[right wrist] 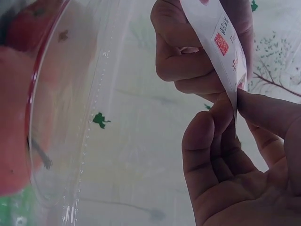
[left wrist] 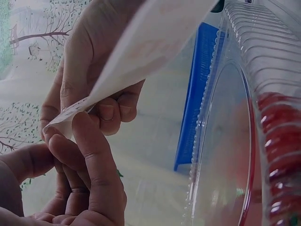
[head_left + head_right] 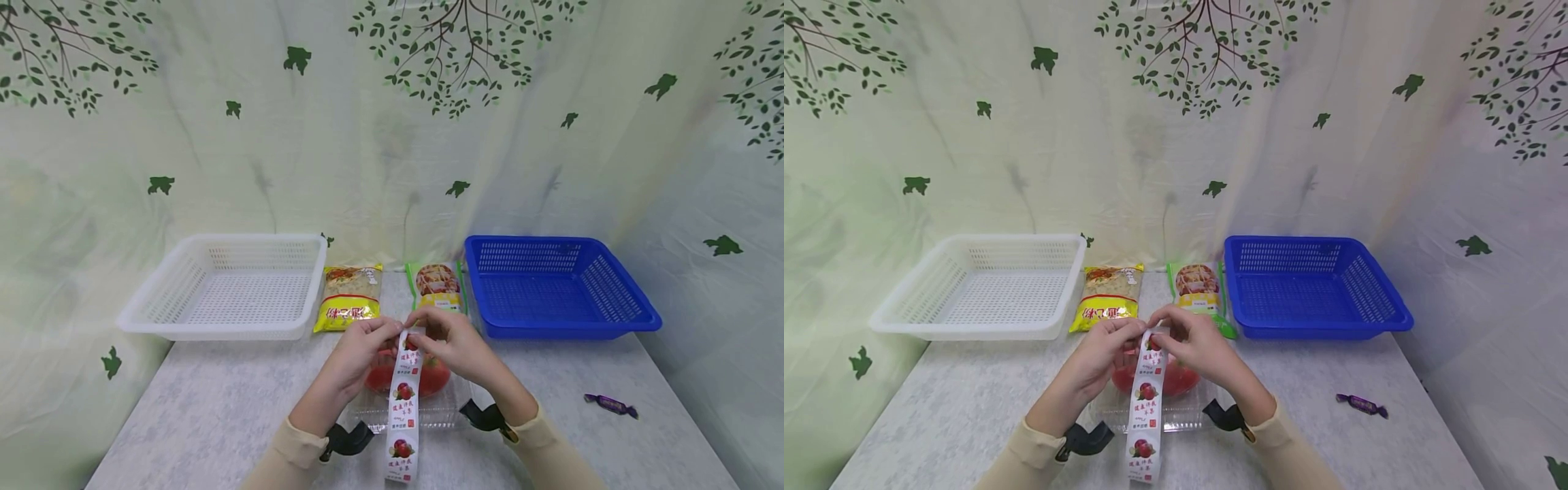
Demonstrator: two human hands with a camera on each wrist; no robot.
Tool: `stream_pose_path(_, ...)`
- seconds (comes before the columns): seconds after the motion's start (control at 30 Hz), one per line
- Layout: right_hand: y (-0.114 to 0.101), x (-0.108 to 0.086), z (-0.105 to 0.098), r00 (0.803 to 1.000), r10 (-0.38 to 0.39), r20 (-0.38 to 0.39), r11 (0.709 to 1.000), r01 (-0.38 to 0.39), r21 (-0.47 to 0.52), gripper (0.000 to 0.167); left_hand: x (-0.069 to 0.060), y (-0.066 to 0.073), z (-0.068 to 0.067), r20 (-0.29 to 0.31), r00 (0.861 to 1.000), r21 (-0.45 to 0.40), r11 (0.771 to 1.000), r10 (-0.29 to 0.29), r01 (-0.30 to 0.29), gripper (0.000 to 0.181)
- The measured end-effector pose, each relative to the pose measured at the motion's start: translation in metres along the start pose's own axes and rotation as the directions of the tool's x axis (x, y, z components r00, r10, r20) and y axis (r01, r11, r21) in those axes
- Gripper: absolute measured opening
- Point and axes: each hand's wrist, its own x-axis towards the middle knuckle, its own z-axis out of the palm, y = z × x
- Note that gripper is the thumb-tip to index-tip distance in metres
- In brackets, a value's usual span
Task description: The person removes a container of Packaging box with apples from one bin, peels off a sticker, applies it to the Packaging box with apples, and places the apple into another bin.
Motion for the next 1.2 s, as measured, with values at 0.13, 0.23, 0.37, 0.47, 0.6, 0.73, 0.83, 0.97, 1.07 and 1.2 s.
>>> stream_pose_path(0.13,-0.0002,0.0001,-0.0012,1.0,-0.022,0.011,1.0,0.022,-0.011,0.019,-0.0003,0.0001,0.0003,0.004,1.0,-0.004,1.0,0.002,-0.002,0.025)
stream_pose_path(0.23,0.0002,-0.0001,-0.0019,0.999,-0.038,0.021,0.999,0.038,-0.013,0.019,0.0002,-0.0004,0.0005,0.008,1.0,-0.007,1.0,0.003,-0.003,0.025)
stream_pose_path(0.37,0.0006,-0.0004,-0.0023,0.998,-0.047,0.032,0.999,0.048,-0.022,0.016,0.0008,-0.0011,0.0011,-0.002,1.0,-0.007,1.0,-0.007,0.007,0.028)
stream_pose_path(0.47,0.0014,-0.0004,-0.0025,0.998,-0.052,0.032,0.998,0.053,-0.042,0.015,0.0008,-0.0018,0.002,-0.016,1.0,-0.002,1.0,-0.01,0.01,0.029)
stream_pose_path(0.6,0.0015,-0.0004,-0.0017,0.998,-0.062,0.019,0.995,0.064,-0.079,0.01,-0.0001,-0.002,0.003,-0.032,0.999,0.021,1.0,-0.005,0.006,0.027)
stream_pose_path(0.73,0.0033,0.001,0.0002,0.996,-0.086,0.016,0.989,0.087,-0.115,0.005,-0.0012,-0.0026,0.0037,-0.056,0.998,0.061,0.998,0.005,-0.001,0.025)
stream_pose_path(0.83,0.0049,0.002,0.0011,0.996,-0.093,0.017,0.987,0.094,-0.128,0.004,-0.0012,-0.0035,0.0043,-0.088,0.996,0.089,0.996,0.008,0.0,0.024)
stream_pose_path(0.97,0.0044,0.0021,0.0005,0.997,-0.07,0.018,0.991,0.072,-0.117,0.005,-0.0001,-0.0045,0.0052,-0.113,0.994,0.113,0.994,0.011,0.002,0.022)
stream_pose_path(1.07,0.005,0.002,-0.0012,0.999,-0.05,0.018,0.992,0.052,-0.112,0.003,0.0004,-0.0046,0.0061,-0.114,0.993,0.126,0.992,0.023,-0.008,0.023)
stream_pose_path(1.2,0.0064,0.0013,-0.0041,0.999,-0.044,0.012,0.991,0.045,-0.125,0.003,0.0009,-0.0048,0.0072,-0.113,0.993,0.135,0.991,0.035,-0.02,0.023)
